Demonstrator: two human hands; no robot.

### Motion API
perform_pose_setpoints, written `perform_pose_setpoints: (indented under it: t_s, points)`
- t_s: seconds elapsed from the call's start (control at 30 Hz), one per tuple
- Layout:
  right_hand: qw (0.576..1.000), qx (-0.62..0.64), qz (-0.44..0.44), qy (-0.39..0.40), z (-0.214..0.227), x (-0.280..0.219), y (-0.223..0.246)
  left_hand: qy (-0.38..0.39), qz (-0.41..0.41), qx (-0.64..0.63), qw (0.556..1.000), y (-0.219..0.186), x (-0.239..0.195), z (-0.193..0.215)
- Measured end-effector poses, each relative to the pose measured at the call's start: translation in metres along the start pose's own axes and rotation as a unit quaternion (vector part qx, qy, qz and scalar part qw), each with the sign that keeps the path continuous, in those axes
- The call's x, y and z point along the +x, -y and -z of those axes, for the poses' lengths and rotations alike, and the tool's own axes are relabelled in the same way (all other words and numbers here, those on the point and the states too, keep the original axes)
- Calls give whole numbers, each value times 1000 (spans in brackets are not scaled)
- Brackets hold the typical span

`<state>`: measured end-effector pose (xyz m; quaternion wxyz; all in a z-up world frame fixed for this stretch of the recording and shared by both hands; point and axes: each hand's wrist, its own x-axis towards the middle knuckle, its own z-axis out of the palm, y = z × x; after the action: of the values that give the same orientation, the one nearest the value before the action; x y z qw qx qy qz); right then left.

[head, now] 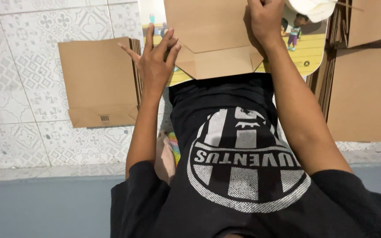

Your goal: The person is sitting on the floor and applying glue to a piece of cardboard using a small brush. They spread the adhesive across the surface of the cardboard, which is resting on their lap.

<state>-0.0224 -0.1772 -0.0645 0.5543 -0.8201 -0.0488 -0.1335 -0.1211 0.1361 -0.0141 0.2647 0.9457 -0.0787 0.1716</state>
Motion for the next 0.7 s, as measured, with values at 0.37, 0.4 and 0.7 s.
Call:
perform_pose_setpoints:
  t_s: [0.37,0.4,0.7]
  points:
    - [993,92,-37,-58,-26,0,18,-93,-162,-82,979,-38,45,17]
    - [993,94,-38,-59,-43,3,25,-92,-163,-81,979,-48,54,6]
    - [944,223,-198,-140,-111,-2,71,-163,188,-416,875,-61,90,-109]
